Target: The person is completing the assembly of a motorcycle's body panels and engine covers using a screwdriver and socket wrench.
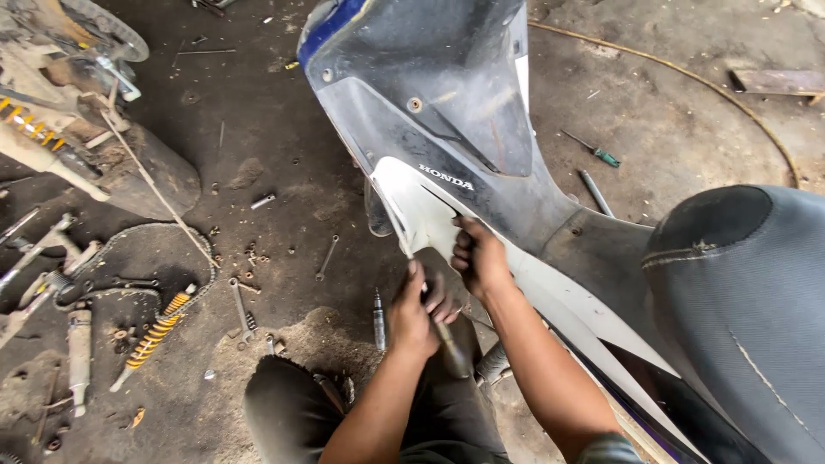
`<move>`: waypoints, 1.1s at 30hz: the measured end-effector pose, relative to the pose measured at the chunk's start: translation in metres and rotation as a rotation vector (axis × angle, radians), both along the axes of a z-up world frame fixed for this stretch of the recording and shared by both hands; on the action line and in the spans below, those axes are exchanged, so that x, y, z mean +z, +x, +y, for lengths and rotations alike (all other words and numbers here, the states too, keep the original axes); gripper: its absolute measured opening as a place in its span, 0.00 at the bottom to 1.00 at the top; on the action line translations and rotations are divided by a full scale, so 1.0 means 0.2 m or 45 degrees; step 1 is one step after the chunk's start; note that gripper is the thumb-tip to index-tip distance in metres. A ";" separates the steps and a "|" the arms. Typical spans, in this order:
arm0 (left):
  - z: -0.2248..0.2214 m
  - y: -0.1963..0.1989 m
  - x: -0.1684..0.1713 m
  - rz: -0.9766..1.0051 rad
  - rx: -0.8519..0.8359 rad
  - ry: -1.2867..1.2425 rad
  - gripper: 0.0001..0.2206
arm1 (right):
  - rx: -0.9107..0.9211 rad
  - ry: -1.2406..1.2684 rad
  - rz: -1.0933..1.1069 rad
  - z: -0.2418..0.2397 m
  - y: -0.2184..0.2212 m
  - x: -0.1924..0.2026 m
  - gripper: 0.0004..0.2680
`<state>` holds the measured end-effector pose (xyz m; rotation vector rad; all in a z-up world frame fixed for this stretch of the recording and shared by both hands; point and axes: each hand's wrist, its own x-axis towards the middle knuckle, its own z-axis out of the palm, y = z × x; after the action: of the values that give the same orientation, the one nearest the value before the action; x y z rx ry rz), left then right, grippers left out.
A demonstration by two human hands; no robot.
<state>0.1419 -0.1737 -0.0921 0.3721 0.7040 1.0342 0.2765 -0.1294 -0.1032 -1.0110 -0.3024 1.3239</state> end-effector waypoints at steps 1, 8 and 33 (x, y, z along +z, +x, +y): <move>-0.02 -0.07 -0.06 0.221 0.076 -0.017 0.25 | 0.038 -0.020 -0.023 0.07 -0.06 -0.02 0.06; 0.61 -0.26 -0.27 0.536 0.246 -0.076 0.07 | -0.192 0.198 -0.128 0.60 -0.35 0.01 0.08; 0.89 -0.33 0.22 1.535 0.844 1.269 0.17 | -0.246 0.240 -1.225 0.77 -0.37 0.02 0.05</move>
<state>0.0749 0.0047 -0.0490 1.8123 1.3873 1.7485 0.2023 0.0254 -0.1001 -1.4177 -1.0018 0.5395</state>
